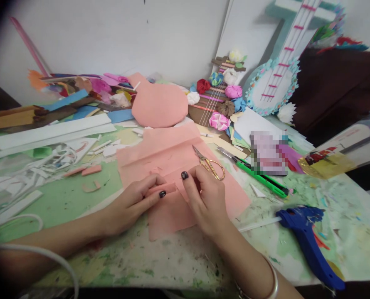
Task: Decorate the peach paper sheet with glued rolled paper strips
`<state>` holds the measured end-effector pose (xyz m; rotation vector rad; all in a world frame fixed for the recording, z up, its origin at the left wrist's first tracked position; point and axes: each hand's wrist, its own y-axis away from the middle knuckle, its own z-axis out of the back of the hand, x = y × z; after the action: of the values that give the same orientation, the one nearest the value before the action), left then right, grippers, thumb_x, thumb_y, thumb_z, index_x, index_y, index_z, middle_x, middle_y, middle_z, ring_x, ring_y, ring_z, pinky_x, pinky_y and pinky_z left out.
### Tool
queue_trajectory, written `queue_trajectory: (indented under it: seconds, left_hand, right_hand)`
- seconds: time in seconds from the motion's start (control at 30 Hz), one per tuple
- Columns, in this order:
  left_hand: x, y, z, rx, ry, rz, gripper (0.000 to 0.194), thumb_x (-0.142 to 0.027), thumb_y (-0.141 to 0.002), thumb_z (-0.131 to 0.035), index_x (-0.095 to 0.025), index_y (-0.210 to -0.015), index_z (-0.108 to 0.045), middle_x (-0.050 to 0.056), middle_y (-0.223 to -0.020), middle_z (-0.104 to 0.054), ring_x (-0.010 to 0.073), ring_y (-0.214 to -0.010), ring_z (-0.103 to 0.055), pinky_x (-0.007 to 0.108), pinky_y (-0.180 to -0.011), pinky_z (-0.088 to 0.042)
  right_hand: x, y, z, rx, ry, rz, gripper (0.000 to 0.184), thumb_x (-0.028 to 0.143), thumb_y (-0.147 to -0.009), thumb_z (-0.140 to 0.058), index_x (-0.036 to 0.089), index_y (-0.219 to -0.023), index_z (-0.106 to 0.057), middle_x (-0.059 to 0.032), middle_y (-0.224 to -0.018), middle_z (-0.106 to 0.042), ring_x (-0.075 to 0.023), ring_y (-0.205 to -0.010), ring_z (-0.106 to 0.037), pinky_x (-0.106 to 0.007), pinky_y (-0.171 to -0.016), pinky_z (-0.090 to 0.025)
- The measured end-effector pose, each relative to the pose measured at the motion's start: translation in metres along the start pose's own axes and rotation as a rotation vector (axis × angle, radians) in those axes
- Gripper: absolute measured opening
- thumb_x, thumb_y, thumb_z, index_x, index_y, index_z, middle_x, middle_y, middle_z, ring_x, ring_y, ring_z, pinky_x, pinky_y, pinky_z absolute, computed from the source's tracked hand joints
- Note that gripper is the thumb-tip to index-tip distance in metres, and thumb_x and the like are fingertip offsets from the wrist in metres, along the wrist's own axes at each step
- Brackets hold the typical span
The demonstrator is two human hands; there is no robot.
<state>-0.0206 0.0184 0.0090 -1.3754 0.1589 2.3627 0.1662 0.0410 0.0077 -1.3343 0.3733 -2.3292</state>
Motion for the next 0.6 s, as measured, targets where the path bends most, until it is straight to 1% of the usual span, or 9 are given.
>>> queue_trajectory:
  seconds: [0.07, 0.13, 0.2, 0.3, 0.37, 0.47, 0.53, 0.6]
  left_hand:
    - [0.000, 0.000, 0.001, -0.009, 0.039, -0.001, 0.017, -0.027, -0.093, -0.038, -0.017, -0.086, -0.050, -0.001, -0.077, -0.051, 0.0131, -0.070, -0.046, 0.025, -0.063, -0.035]
    - [0.001, 0.001, 0.001, -0.011, 0.083, -0.006, 0.019, -0.027, -0.094, -0.037, -0.016, -0.089, -0.052, -0.001, -0.079, -0.050, 0.0134, -0.072, -0.047, 0.026, -0.065, -0.036]
    - [0.002, 0.001, 0.001, -0.011, 0.102, -0.023, 0.020, -0.029, -0.094, -0.037, -0.016, -0.091, -0.052, 0.000, -0.081, -0.051, 0.0138, -0.074, -0.048, 0.026, -0.068, -0.037]
    - [0.003, 0.001, 0.000, 0.010, 0.089, -0.066, 0.021, -0.030, -0.095, -0.037, -0.016, -0.094, -0.052, 0.002, -0.087, -0.056, 0.0145, -0.081, -0.051, 0.026, -0.074, -0.039]
    - [0.002, 0.001, 0.000, 0.024, 0.050, -0.087, 0.023, -0.030, -0.096, -0.034, -0.016, -0.093, -0.052, 0.002, -0.087, -0.059, 0.0143, -0.080, -0.053, 0.026, -0.073, -0.039]
    - [-0.001, -0.001, 0.004, 0.012, -0.111, -0.118, 0.026, -0.027, -0.097, -0.030, -0.016, -0.086, -0.051, 0.001, -0.077, -0.058, 0.0137, -0.070, -0.052, 0.025, -0.067, -0.039]
    - [-0.002, -0.002, 0.012, 0.001, -0.259, -0.157, 0.025, -0.025, -0.096, -0.031, -0.016, -0.087, -0.053, 0.002, -0.077, -0.060, 0.0144, -0.070, -0.052, 0.026, -0.067, -0.039]
    - [0.000, 0.001, 0.028, -0.021, -0.402, -0.204, 0.026, -0.024, -0.095, -0.031, -0.016, -0.096, -0.056, 0.006, -0.086, -0.063, 0.0160, -0.076, -0.055, 0.027, -0.071, -0.041]
  right_hand:
    - [0.000, -0.001, -0.002, 0.120, -0.082, -0.037, 0.022, 0.031, -0.093, -0.045, 0.019, -0.077, -0.053, 0.0017, -0.063, -0.050, -0.0115, -0.058, -0.046, -0.026, -0.055, -0.035]
    - [0.000, -0.001, -0.004, 0.229, -0.148, -0.066, 0.018, 0.031, -0.092, -0.046, 0.018, -0.084, -0.056, 0.0015, -0.065, -0.052, -0.0116, -0.059, -0.048, -0.025, -0.055, -0.037]
    - [-0.001, 0.000, -0.005, 0.284, -0.191, -0.088, 0.015, 0.030, -0.091, -0.048, 0.018, -0.084, -0.055, 0.0014, -0.067, -0.052, -0.0112, -0.058, -0.048, -0.025, -0.053, -0.036]
    - [-0.002, 0.000, -0.005, 0.318, -0.299, -0.164, 0.016, 0.031, -0.089, -0.051, 0.018, -0.081, -0.054, 0.0017, -0.067, -0.052, -0.0101, -0.055, -0.046, -0.023, -0.050, -0.036]
    - [-0.002, -0.001, -0.004, 0.334, -0.370, -0.222, 0.018, 0.034, -0.087, -0.055, 0.017, -0.080, -0.056, 0.0016, -0.066, -0.052, -0.0097, -0.055, -0.046, -0.023, -0.049, -0.037]
    - [-0.003, -0.002, -0.002, 0.313, -0.404, -0.233, 0.021, 0.038, -0.086, -0.058, 0.017, -0.085, -0.059, 0.0011, -0.066, -0.054, -0.0094, -0.054, -0.047, -0.022, -0.050, -0.038]
    - [-0.004, -0.003, -0.002, 0.257, -0.416, -0.215, 0.025, 0.042, -0.087, -0.056, 0.018, -0.093, -0.061, 0.0001, -0.071, -0.056, -0.0089, -0.051, -0.048, -0.022, -0.048, -0.039]
    - [-0.005, -0.004, -0.002, 0.189, -0.423, -0.211, 0.030, 0.046, -0.088, -0.053, 0.019, -0.099, -0.060, -0.0015, -0.078, -0.059, -0.0083, -0.049, -0.049, -0.023, -0.046, -0.040]
